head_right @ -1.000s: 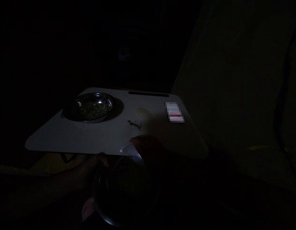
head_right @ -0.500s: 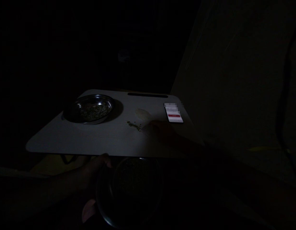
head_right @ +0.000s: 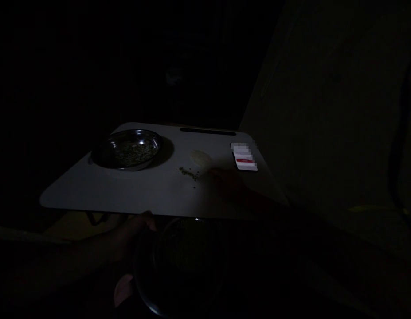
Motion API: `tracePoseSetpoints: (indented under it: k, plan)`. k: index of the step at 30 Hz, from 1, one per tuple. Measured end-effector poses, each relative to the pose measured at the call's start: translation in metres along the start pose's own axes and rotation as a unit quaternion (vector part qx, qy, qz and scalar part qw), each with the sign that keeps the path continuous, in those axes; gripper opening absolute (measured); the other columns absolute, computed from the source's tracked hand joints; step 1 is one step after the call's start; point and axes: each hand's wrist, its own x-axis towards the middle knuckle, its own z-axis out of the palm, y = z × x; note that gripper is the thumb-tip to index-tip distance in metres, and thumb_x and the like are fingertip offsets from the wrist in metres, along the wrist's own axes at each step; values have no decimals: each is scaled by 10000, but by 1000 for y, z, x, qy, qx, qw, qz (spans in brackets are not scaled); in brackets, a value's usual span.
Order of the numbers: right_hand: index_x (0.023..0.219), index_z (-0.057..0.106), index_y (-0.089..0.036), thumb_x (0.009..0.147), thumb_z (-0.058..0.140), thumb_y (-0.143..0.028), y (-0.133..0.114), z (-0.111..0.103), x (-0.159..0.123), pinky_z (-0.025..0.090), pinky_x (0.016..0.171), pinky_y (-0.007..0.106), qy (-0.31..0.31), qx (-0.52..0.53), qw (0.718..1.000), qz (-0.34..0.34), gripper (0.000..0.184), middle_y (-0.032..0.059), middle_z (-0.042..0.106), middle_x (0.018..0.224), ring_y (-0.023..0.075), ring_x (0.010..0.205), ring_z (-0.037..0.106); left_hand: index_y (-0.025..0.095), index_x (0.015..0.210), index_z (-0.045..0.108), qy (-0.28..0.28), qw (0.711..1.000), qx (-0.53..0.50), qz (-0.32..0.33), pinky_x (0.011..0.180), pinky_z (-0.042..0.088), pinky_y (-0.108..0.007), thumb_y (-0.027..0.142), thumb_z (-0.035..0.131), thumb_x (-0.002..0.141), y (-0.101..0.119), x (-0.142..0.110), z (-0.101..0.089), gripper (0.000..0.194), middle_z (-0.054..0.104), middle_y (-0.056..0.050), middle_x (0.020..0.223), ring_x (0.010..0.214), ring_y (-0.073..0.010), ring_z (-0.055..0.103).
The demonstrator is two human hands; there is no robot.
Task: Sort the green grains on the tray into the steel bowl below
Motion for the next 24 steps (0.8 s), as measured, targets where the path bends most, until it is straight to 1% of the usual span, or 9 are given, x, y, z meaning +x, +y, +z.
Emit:
tracePoseSetpoints:
  k: [5,9,11,16,20,24]
  plan:
    - [1025,535,-183,784,323,-268,-6,0,3,402,719,303,-8,-2,1000,11,332,46,600,950,173,846,546,143,453,506,-30,999,10,-20,440,400,-300,190,483,475,0,2,-3,56,536,-62,447,412,-166,490]
    - [1021,538,-198,780,337,-261,-9,3,4,407,714,295,-3,1,1000,12,321,38,607,937,171,833,552,145,454,503,2,1000,15,-7,422,392,-293,199,491,463,0,2,-2,56,524,-46,432,389,-157,475]
    - [1014,542,-215,782,331,-257,-11,4,3,408,714,290,-10,3,1000,7,316,27,611,928,167,832,552,150,449,498,11,1000,15,-5,415,389,-296,198,483,463,1,1,-1,53,524,-47,428,393,-161,476]
    - [1004,549,-197,780,329,-257,-17,0,1,411,708,303,-24,-2,1000,-11,319,48,614,918,186,820,556,158,448,490,-5,1000,9,-14,416,387,-305,185,475,469,1,0,0,38,525,-46,420,406,-167,474]
    - [951,578,-227,771,338,-257,-16,-5,0,421,671,320,-6,-7,1000,12,302,39,628,871,201,781,567,166,428,469,5,1000,-1,-1,399,371,-286,170,481,469,1,-2,1,43,504,-38,399,402,-161,472]
    - [977,569,-226,758,353,-256,-12,-6,-1,419,684,342,1,4,1000,16,309,44,623,891,214,815,560,166,421,477,-17,1000,-2,-23,419,383,-300,171,488,481,2,-2,-1,62,519,-51,415,426,-175,491]
